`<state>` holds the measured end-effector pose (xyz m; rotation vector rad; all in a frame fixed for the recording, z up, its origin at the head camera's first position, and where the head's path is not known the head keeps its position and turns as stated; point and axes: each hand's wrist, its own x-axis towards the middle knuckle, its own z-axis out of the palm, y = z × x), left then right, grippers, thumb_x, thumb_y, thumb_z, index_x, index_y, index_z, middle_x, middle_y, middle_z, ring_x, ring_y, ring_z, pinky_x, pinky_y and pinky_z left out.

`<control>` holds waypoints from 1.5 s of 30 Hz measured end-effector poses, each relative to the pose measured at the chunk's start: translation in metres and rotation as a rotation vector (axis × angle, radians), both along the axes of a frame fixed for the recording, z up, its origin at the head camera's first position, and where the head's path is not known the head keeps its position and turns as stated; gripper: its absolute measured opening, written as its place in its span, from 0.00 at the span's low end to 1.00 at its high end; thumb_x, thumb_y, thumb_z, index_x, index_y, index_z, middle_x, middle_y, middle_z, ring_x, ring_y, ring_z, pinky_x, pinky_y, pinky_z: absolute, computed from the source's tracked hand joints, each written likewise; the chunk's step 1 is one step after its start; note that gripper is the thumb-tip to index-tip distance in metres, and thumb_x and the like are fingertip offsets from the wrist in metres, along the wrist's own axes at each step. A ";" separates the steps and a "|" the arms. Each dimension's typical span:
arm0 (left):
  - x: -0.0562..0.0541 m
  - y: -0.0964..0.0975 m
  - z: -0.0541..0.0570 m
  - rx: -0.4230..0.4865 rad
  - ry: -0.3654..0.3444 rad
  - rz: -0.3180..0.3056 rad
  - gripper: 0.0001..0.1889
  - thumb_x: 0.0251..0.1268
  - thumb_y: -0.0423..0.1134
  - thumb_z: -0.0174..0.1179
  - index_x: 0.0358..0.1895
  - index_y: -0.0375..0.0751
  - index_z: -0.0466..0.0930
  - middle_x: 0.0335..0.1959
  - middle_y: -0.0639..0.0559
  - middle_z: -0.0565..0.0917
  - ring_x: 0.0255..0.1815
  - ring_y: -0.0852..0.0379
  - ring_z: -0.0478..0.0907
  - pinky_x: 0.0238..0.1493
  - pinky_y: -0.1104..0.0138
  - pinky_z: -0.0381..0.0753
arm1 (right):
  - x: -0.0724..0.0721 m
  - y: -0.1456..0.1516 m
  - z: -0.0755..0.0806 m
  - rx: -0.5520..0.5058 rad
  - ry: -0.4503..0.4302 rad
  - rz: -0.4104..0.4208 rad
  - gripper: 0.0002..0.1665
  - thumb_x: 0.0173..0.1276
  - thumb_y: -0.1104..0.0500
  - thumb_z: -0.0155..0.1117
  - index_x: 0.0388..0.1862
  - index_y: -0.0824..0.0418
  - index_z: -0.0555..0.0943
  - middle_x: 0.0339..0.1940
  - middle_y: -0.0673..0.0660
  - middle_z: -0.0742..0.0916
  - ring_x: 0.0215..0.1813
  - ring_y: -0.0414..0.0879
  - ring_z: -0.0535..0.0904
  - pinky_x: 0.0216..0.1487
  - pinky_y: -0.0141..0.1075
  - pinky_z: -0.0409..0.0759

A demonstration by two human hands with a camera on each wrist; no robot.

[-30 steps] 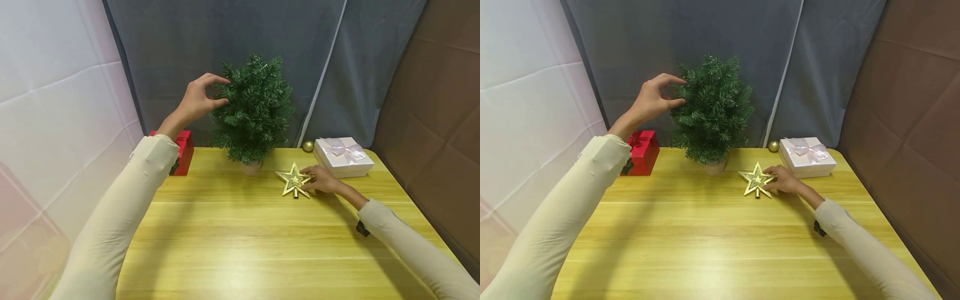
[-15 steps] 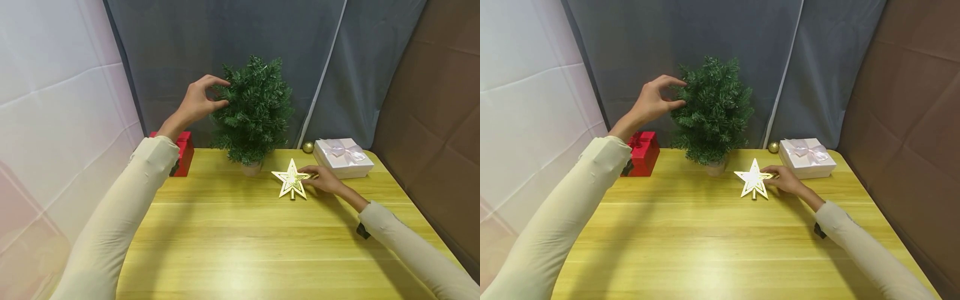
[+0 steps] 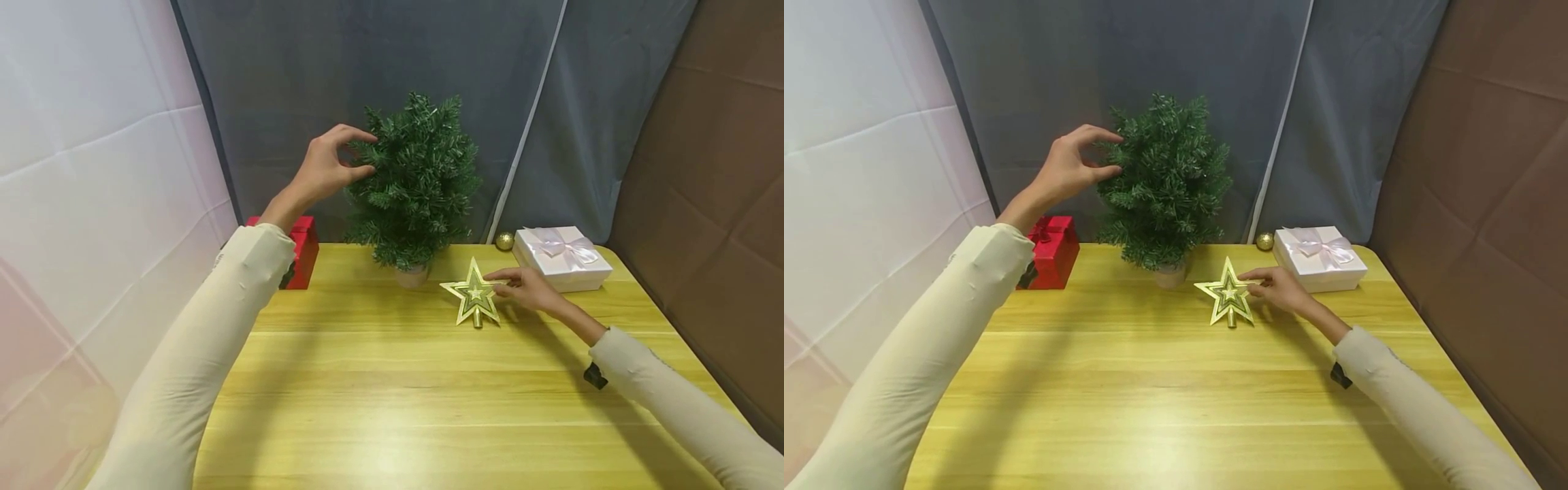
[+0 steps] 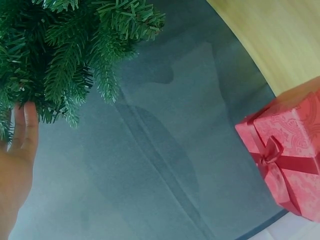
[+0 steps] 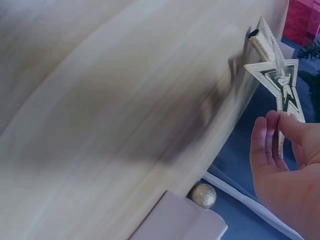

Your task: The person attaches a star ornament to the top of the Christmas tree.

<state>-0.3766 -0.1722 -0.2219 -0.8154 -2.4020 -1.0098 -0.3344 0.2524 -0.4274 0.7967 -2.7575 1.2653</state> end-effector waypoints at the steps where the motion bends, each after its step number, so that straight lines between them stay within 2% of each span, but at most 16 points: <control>1: 0.000 0.000 0.000 0.002 0.002 -0.001 0.25 0.66 0.36 0.73 0.66 0.47 0.82 0.66 0.52 0.77 0.52 0.48 0.82 0.50 0.60 0.84 | 0.001 0.000 0.002 -0.006 -0.006 0.003 0.17 0.72 0.70 0.68 0.58 0.71 0.85 0.51 0.70 0.89 0.37 0.64 0.88 0.30 0.35 0.84; 3: 0.000 0.001 0.000 0.006 0.007 -0.003 0.24 0.66 0.36 0.73 0.66 0.47 0.82 0.66 0.52 0.77 0.51 0.49 0.82 0.50 0.61 0.84 | 0.001 0.001 0.006 -0.008 -0.016 0.006 0.17 0.72 0.71 0.67 0.58 0.71 0.85 0.52 0.71 0.88 0.40 0.66 0.88 0.37 0.42 0.88; 6: -0.001 0.002 0.000 0.011 0.016 -0.011 0.24 0.66 0.35 0.73 0.65 0.47 0.83 0.67 0.53 0.76 0.50 0.50 0.83 0.50 0.61 0.84 | 0.001 0.004 0.011 0.000 -0.032 0.008 0.17 0.74 0.71 0.64 0.60 0.71 0.84 0.51 0.72 0.88 0.44 0.69 0.88 0.47 0.54 0.87; 8: -0.001 0.002 0.000 0.015 0.023 -0.016 0.24 0.66 0.35 0.73 0.65 0.46 0.83 0.68 0.53 0.76 0.49 0.51 0.83 0.50 0.61 0.85 | 0.001 0.007 0.015 0.013 -0.039 -0.001 0.17 0.75 0.71 0.64 0.61 0.70 0.84 0.51 0.71 0.89 0.45 0.68 0.88 0.48 0.55 0.86; 11: -0.001 0.002 -0.001 0.016 0.030 -0.011 0.24 0.65 0.36 0.73 0.65 0.46 0.83 0.69 0.55 0.76 0.49 0.54 0.83 0.49 0.62 0.85 | -0.001 0.012 0.021 0.020 -0.024 -0.005 0.17 0.75 0.70 0.64 0.60 0.71 0.84 0.49 0.70 0.89 0.45 0.64 0.89 0.44 0.48 0.88; 12: -0.001 0.001 -0.001 0.017 0.030 -0.010 0.24 0.65 0.36 0.73 0.65 0.46 0.83 0.69 0.55 0.76 0.49 0.54 0.83 0.49 0.62 0.85 | -0.001 0.013 0.023 0.019 -0.018 -0.009 0.17 0.75 0.70 0.64 0.60 0.71 0.84 0.47 0.70 0.90 0.43 0.62 0.90 0.39 0.43 0.88; 15: 0.000 0.000 -0.002 0.020 0.022 -0.003 0.24 0.65 0.37 0.74 0.64 0.47 0.83 0.68 0.55 0.77 0.49 0.55 0.84 0.49 0.61 0.85 | -0.001 0.018 0.032 0.032 -0.001 -0.023 0.16 0.74 0.70 0.65 0.59 0.71 0.85 0.44 0.69 0.90 0.39 0.49 0.90 0.30 0.33 0.82; 18: 0.000 -0.001 -0.001 0.026 0.009 -0.004 0.24 0.65 0.37 0.74 0.65 0.48 0.83 0.65 0.54 0.78 0.49 0.55 0.84 0.51 0.61 0.84 | 0.000 0.023 0.043 0.052 0.004 -0.043 0.16 0.74 0.70 0.65 0.59 0.70 0.85 0.42 0.68 0.91 0.36 0.38 0.88 0.30 0.29 0.80; 20: 0.000 -0.001 -0.001 0.028 0.002 -0.006 0.24 0.65 0.37 0.74 0.65 0.48 0.83 0.64 0.54 0.78 0.49 0.55 0.84 0.51 0.60 0.84 | 0.001 0.026 0.051 0.071 0.011 -0.051 0.16 0.75 0.68 0.66 0.59 0.69 0.85 0.43 0.67 0.91 0.36 0.33 0.87 0.34 0.29 0.83; 22: 0.001 -0.001 0.000 0.028 0.001 -0.009 0.24 0.65 0.37 0.74 0.65 0.47 0.83 0.64 0.53 0.78 0.49 0.54 0.84 0.51 0.60 0.84 | 0.002 0.030 0.058 0.077 0.016 -0.053 0.17 0.75 0.68 0.66 0.60 0.68 0.85 0.45 0.67 0.91 0.36 0.32 0.86 0.37 0.30 0.83; 26: 0.001 -0.002 0.000 0.017 0.011 -0.012 0.24 0.65 0.37 0.74 0.64 0.47 0.84 0.63 0.52 0.79 0.48 0.52 0.84 0.51 0.59 0.83 | 0.005 0.037 0.073 0.090 0.030 -0.050 0.17 0.75 0.66 0.66 0.61 0.66 0.85 0.47 0.67 0.90 0.36 0.34 0.86 0.35 0.31 0.82; 34: 0.002 -0.003 0.000 0.012 0.014 -0.002 0.23 0.65 0.39 0.75 0.63 0.48 0.84 0.64 0.55 0.79 0.47 0.56 0.85 0.52 0.60 0.84 | 0.011 0.045 0.104 0.133 0.055 -0.101 0.18 0.77 0.58 0.66 0.62 0.61 0.86 0.42 0.61 0.92 0.36 0.34 0.87 0.34 0.32 0.81; 39: 0.002 -0.003 -0.001 0.012 0.015 -0.003 0.23 0.65 0.39 0.75 0.63 0.48 0.85 0.64 0.55 0.80 0.47 0.57 0.85 0.52 0.59 0.84 | 0.012 0.046 0.118 0.155 0.070 -0.102 0.17 0.78 0.60 0.66 0.62 0.62 0.86 0.41 0.60 0.92 0.35 0.34 0.87 0.31 0.31 0.80; 45: 0.002 -0.003 -0.002 0.019 0.019 -0.010 0.22 0.64 0.39 0.75 0.62 0.47 0.85 0.63 0.54 0.80 0.47 0.52 0.86 0.51 0.58 0.84 | 0.013 0.047 0.131 0.164 0.085 -0.104 0.18 0.77 0.61 0.66 0.62 0.63 0.85 0.42 0.61 0.92 0.35 0.33 0.87 0.27 0.30 0.79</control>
